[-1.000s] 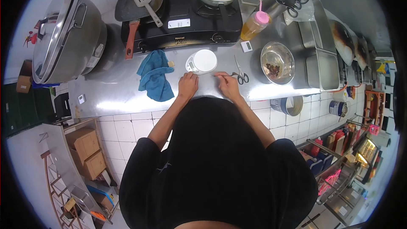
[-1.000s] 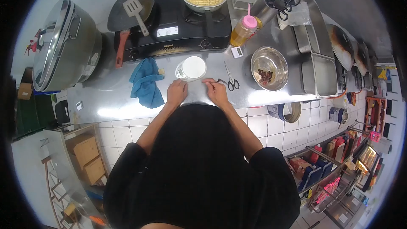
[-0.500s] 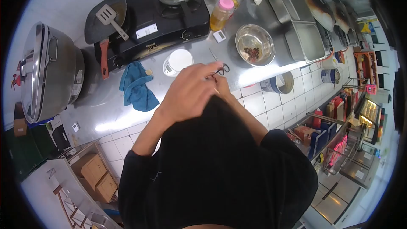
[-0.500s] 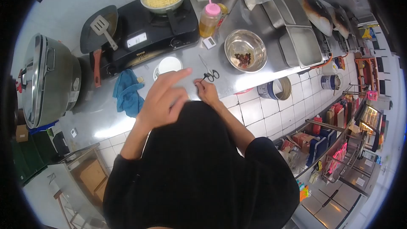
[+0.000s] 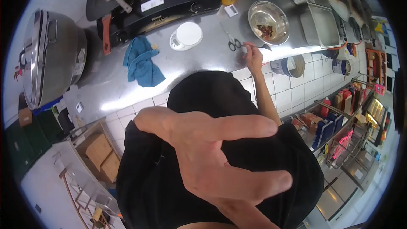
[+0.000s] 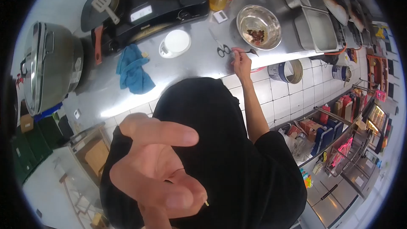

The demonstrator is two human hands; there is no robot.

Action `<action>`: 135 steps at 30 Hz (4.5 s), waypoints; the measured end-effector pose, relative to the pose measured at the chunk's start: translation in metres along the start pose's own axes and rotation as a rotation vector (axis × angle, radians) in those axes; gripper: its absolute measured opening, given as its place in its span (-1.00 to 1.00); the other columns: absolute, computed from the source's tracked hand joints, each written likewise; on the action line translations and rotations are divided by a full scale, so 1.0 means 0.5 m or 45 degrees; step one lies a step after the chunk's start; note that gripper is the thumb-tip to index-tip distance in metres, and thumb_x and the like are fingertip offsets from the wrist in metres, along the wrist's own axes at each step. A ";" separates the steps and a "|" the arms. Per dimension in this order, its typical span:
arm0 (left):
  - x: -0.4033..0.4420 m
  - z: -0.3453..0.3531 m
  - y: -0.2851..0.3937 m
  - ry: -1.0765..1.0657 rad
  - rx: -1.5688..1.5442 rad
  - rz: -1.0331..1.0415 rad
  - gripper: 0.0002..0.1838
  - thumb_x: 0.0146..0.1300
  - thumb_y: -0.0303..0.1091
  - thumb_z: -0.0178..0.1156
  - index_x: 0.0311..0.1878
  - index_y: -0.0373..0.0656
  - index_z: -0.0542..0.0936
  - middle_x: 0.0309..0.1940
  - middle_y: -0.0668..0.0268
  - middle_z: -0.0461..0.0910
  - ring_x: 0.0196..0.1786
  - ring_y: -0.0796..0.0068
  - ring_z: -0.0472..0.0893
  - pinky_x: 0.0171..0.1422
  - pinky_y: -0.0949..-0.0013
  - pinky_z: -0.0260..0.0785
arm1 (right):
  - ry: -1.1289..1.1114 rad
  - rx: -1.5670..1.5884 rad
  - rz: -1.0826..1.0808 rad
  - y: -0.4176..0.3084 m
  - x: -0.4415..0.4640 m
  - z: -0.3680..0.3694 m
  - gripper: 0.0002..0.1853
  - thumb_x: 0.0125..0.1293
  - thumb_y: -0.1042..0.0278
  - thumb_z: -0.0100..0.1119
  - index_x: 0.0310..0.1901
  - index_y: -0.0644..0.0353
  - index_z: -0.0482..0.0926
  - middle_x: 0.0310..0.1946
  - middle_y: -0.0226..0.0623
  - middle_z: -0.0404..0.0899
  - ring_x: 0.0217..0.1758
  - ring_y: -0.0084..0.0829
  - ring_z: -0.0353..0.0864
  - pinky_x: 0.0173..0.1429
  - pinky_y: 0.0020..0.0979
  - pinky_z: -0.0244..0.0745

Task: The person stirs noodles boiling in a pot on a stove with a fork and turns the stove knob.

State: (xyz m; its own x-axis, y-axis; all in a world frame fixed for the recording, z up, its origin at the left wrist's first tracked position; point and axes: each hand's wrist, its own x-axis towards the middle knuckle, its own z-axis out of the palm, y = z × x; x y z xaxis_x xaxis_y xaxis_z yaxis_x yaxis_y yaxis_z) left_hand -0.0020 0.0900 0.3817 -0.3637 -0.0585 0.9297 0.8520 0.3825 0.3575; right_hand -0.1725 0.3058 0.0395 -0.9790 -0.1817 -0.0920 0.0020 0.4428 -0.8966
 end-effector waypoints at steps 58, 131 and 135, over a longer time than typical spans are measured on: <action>-0.496 -0.088 -0.388 -0.732 -0.767 -2.029 -0.79 0.46 -0.29 0.21 -0.13 -0.28 0.64 -0.34 0.39 0.59 -0.26 0.58 0.53 -0.02 0.44 0.35 | -0.662 0.465 -0.353 -0.193 -0.084 0.143 -0.88 0.40 0.32 0.30 -0.11 0.12 0.68 -0.69 -0.61 0.21 -0.58 -0.68 0.12 -0.45 -0.45 0.07; -0.455 -0.083 -0.267 -0.360 0.429 -1.311 -0.89 0.22 -0.45 0.37 -0.24 -0.20 0.63 -0.28 0.22 0.65 -0.24 0.14 0.66 -0.09 0.17 0.48 | -1.061 0.522 0.424 -0.251 -0.044 0.180 -0.81 0.48 0.23 0.28 -0.14 0.19 0.63 -0.57 -0.65 0.35 -0.63 -0.78 0.13 -0.57 -0.61 -0.04; -0.468 -0.076 -0.262 -0.484 0.521 -1.218 -0.89 0.24 -0.51 0.32 -0.21 -0.19 0.58 -0.31 0.18 0.60 -0.29 0.14 0.65 -0.18 0.16 0.48 | -1.183 0.462 0.383 -0.234 -0.035 0.179 -0.82 0.48 0.25 0.26 -0.13 0.19 0.64 -0.56 -0.67 0.36 -0.62 -0.80 0.14 -0.56 -0.62 -0.03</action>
State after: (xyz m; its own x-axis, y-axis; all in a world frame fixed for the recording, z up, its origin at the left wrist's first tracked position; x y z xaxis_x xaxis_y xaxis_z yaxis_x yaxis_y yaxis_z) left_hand -0.0140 0.0186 0.1207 -0.9571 -0.2328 0.1726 -0.0057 0.6106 0.7919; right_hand -0.1374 0.1785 0.1073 -0.3858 -0.7800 -0.4927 0.4320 0.3191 -0.8435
